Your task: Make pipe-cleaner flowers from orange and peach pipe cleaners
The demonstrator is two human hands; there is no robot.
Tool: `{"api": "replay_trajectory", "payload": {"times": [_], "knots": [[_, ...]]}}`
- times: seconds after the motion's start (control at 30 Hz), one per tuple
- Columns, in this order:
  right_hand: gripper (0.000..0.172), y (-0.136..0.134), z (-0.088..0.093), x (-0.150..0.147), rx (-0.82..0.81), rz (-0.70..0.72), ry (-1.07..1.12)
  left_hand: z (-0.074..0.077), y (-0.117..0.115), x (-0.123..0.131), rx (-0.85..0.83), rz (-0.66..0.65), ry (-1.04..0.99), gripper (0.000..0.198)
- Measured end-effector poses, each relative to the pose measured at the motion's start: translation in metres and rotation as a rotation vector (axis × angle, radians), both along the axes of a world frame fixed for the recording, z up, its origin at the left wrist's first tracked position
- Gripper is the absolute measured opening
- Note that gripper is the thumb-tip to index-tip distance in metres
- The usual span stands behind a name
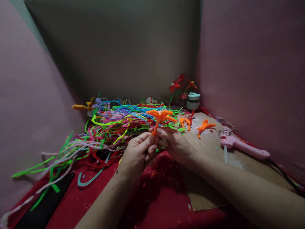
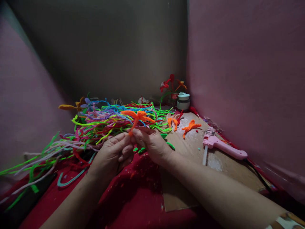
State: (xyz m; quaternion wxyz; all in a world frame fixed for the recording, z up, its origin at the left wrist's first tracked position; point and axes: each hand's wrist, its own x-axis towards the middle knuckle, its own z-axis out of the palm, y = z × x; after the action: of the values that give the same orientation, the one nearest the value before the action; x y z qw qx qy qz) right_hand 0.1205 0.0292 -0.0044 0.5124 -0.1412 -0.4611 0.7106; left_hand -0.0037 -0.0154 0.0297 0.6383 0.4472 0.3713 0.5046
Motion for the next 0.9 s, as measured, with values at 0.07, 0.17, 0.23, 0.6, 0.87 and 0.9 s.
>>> {"api": "replay_trajectory", "payload": {"times": [0.07,0.17,0.23,0.6,0.87,0.9], "knots": [[0.027,0.001,0.0,0.0,-0.04,0.027,0.035,0.001,-0.001,0.0,-0.026,-0.003,-0.022,0.021],[0.026,0.0,0.002,0.0,-0.11,0.043,0.081,0.001,-0.001,-0.001,-0.039,-0.023,-0.064,0.019],[0.022,-0.003,0.005,0.001,-0.137,0.047,0.102,0.0,0.0,-0.002,-0.044,-0.062,-0.107,0.017],[0.018,-0.005,0.006,0.0,-0.033,0.063,0.06,-0.004,0.004,-0.009,-0.037,-0.233,-0.161,0.013],[0.017,0.001,-0.004,-0.002,-0.078,-0.103,0.036,-0.006,-0.001,0.001,0.451,0.269,0.727,0.019],[0.016,0.001,-0.005,-0.002,-0.075,-0.117,0.038,-0.008,-0.001,0.001,0.527,0.325,0.812,0.012]]}}
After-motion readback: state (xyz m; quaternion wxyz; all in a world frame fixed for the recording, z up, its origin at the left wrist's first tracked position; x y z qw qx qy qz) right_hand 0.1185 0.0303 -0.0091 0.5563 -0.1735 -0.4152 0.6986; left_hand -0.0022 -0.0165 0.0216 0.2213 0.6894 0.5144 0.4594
